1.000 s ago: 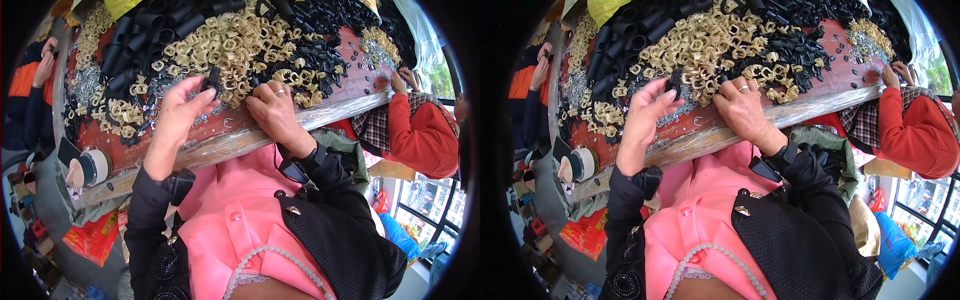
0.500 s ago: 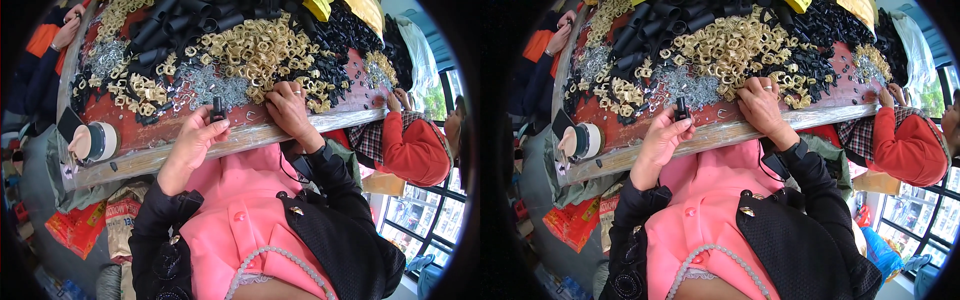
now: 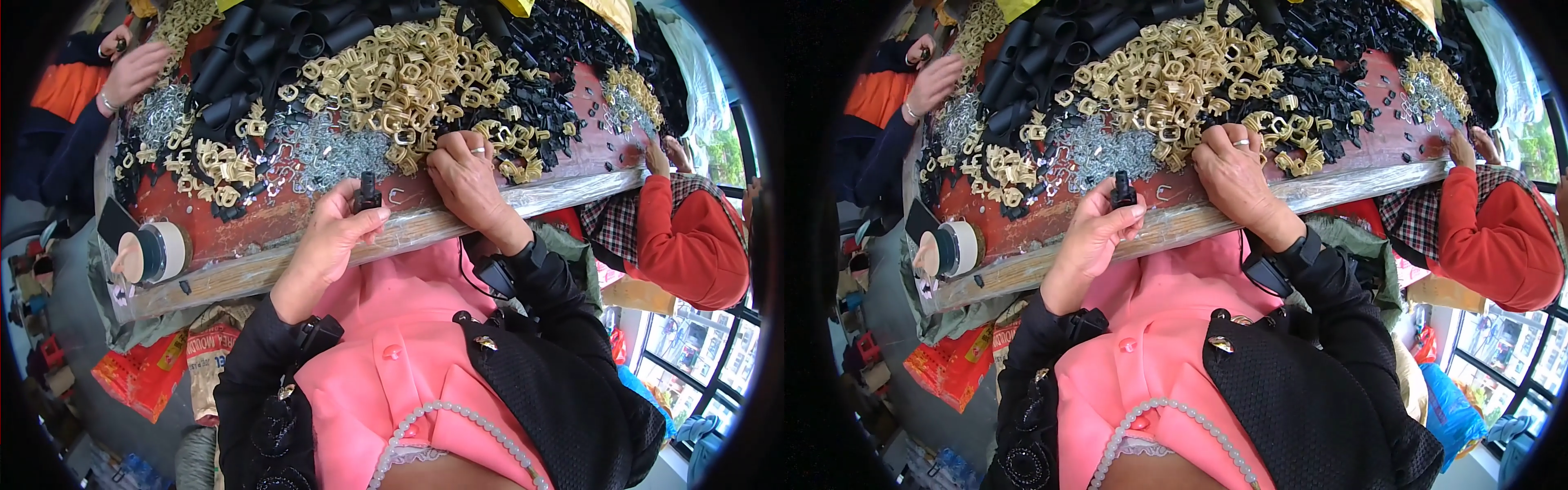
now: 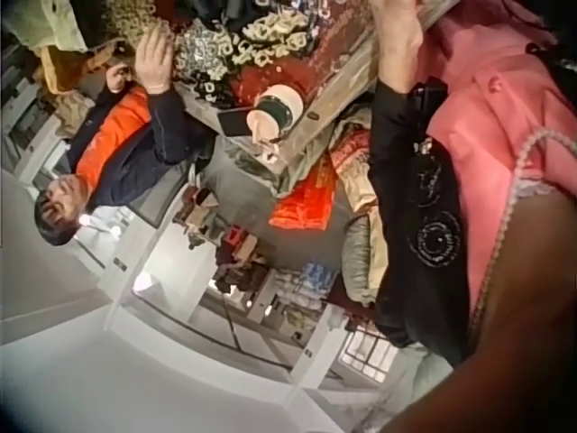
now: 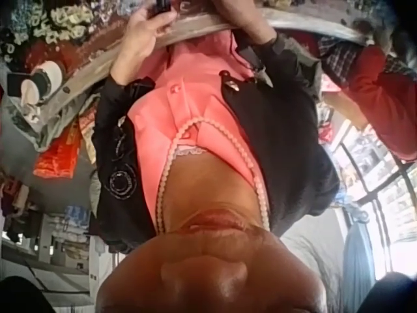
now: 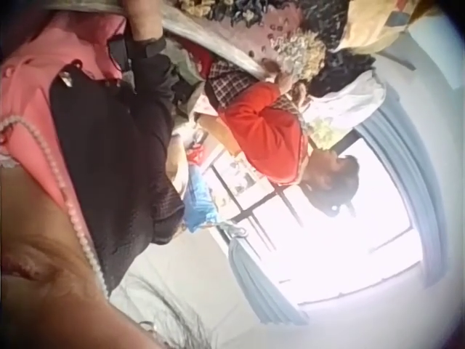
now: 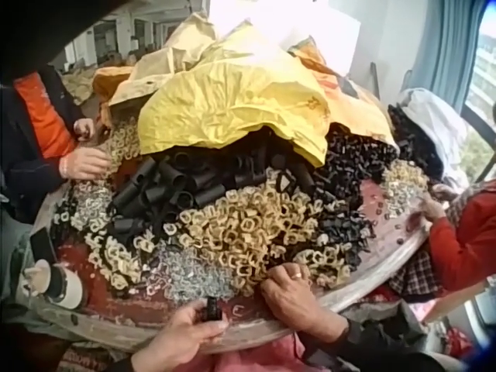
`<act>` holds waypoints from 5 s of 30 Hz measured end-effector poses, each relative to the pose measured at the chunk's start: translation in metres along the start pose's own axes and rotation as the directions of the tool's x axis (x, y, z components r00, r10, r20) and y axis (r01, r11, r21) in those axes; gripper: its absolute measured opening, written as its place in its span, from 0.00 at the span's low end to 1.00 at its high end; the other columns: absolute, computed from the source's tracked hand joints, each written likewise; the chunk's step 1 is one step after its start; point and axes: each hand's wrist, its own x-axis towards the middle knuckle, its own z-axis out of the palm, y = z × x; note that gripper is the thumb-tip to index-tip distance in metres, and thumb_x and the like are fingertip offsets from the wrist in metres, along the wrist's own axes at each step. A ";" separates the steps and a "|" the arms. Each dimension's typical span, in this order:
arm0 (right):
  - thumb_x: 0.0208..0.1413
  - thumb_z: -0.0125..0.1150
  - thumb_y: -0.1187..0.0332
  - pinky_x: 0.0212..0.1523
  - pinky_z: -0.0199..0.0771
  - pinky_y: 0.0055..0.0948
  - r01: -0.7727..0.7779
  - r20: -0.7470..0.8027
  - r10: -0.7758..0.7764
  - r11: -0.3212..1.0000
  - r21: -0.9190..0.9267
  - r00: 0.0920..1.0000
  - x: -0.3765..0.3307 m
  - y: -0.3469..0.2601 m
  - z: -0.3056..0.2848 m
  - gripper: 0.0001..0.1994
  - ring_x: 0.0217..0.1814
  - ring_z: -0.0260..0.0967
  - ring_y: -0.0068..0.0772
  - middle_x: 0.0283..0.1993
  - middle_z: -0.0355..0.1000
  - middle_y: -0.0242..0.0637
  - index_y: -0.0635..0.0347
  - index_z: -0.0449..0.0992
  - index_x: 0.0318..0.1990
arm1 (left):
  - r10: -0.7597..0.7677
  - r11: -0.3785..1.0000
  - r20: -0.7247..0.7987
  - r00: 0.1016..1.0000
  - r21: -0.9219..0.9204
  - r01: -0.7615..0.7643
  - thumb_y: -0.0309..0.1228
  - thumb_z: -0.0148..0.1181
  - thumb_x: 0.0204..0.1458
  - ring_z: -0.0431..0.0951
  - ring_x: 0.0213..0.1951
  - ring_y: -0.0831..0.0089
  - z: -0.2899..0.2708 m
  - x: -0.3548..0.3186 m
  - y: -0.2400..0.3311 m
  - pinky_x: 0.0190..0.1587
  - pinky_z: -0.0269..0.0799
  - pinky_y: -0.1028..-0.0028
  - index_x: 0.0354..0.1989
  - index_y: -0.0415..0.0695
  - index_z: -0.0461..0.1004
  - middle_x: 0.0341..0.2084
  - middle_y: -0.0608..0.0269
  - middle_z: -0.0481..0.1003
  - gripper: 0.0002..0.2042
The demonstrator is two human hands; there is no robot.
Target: The person assembles components by hand, picking up a black plastic housing and inserting a small metal pin and a beige plastic clip into it. They align the parts and press them together before placing the completed assembly onto the table.
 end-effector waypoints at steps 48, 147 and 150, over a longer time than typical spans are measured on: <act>0.40 0.60 0.75 0.41 0.55 0.30 -0.077 0.031 0.078 0.717 0.693 0.997 0.001 -0.038 -0.017 0.07 0.38 0.55 0.36 0.34 0.60 0.35 0.59 0.69 0.28 | -0.107 0.933 0.087 0.990 -0.336 0.130 0.32 0.50 0.52 0.68 0.25 0.80 0.013 -0.001 -0.001 0.27 0.64 0.83 0.40 0.39 0.66 0.29 0.65 0.70 0.11; 0.41 0.56 0.71 0.33 0.65 0.35 0.285 0.065 -0.293 0.953 0.102 0.954 0.106 -0.128 0.059 0.08 0.34 0.64 0.42 0.29 0.64 0.38 0.59 0.70 0.32 | 0.200 0.858 -0.236 0.951 -0.427 -0.287 0.29 0.49 0.53 0.75 0.35 0.70 -0.092 -0.114 -0.007 0.38 0.72 0.79 0.42 0.35 0.65 0.35 0.54 0.72 0.12; 0.42 0.56 0.69 0.34 0.65 0.35 0.246 0.038 -0.253 0.961 0.125 0.967 0.105 -0.125 0.058 0.08 0.35 0.64 0.42 0.29 0.64 0.38 0.58 0.69 0.31 | 0.216 0.842 -0.241 0.946 -0.445 -0.305 0.29 0.49 0.53 0.75 0.35 0.70 -0.096 -0.116 -0.007 0.38 0.72 0.79 0.42 0.35 0.65 0.35 0.54 0.72 0.12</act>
